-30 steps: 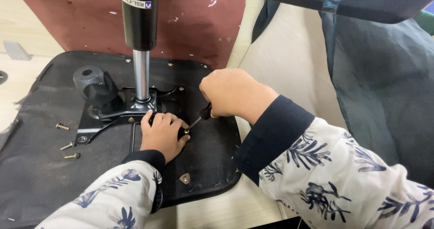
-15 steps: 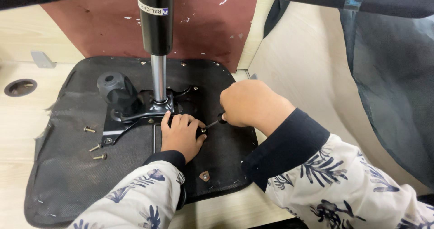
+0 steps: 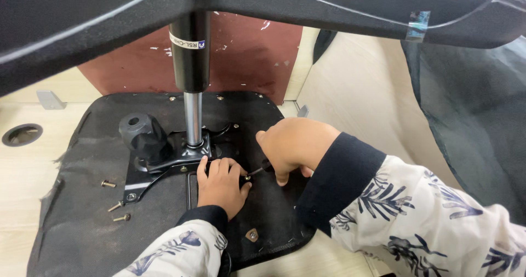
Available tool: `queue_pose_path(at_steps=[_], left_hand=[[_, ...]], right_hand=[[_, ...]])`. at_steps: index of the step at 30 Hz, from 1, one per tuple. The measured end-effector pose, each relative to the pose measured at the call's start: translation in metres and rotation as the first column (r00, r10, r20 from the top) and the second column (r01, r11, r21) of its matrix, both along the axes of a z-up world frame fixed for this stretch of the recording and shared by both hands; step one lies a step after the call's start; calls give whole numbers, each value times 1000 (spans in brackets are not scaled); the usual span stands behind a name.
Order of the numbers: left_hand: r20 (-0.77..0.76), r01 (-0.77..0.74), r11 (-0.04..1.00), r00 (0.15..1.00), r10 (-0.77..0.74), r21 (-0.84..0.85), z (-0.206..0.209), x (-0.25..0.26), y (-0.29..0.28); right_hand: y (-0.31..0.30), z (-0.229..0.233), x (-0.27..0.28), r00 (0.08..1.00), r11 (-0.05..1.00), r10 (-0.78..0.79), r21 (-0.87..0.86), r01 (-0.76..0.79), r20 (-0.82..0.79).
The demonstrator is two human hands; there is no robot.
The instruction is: The person uses a screwdriver to tighten screws into the underside of an office chair seat, securing the seat to the chair's metal frame. The person works on multiple screw locations around the central gas lift post.
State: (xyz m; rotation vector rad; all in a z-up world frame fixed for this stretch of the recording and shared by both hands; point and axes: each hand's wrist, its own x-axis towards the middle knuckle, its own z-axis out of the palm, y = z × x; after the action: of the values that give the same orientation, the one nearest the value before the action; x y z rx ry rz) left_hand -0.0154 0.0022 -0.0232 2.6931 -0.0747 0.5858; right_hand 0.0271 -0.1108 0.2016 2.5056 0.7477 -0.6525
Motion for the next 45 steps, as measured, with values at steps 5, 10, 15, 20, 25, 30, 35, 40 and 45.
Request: queue_pose_path(at_steps=[5, 10, 15, 20, 25, 30, 35, 40, 45], left_hand=[[36, 15, 1000, 999, -15, 4, -3, 0, 0], [10, -3, 1000, 1000, 3, 30, -7, 2, 3], [19, -7, 999, 1000, 6, 46, -8, 4, 1], [1, -23, 998, 1000, 23, 62, -10, 4, 1], [12, -20, 1000, 1000, 20, 19, -10, 3, 1], [-6, -23, 1000, 1000, 23, 21, -9, 4, 0], [29, -22, 999, 999, 21, 28, -10, 4, 1], [25, -11, 1000, 1000, 11, 23, -12, 4, 2], [32, -17, 999, 999, 16, 32, -13, 5, 3]], right_hand=[[-2, -4, 0, 955, 970, 243, -42, -239, 170], [-2, -15, 3, 864, 914, 383, 3, -406, 327], [6, -30, -8, 850, 934, 322, 4, -356, 417], [16, -23, -12, 905, 959, 273, -18, -283, 326], [28, -7, -7, 994, 993, -9, -119, 22, 109], [23, 2, 3, 961, 960, -270, -99, 263, -62], [18, -3, -1, 977, 975, -214, -64, 214, -2], [12, -8, -7, 997, 999, 1, -47, 3, 79], [6, -10, 0, 958, 978, 206, -21, -206, 200]])
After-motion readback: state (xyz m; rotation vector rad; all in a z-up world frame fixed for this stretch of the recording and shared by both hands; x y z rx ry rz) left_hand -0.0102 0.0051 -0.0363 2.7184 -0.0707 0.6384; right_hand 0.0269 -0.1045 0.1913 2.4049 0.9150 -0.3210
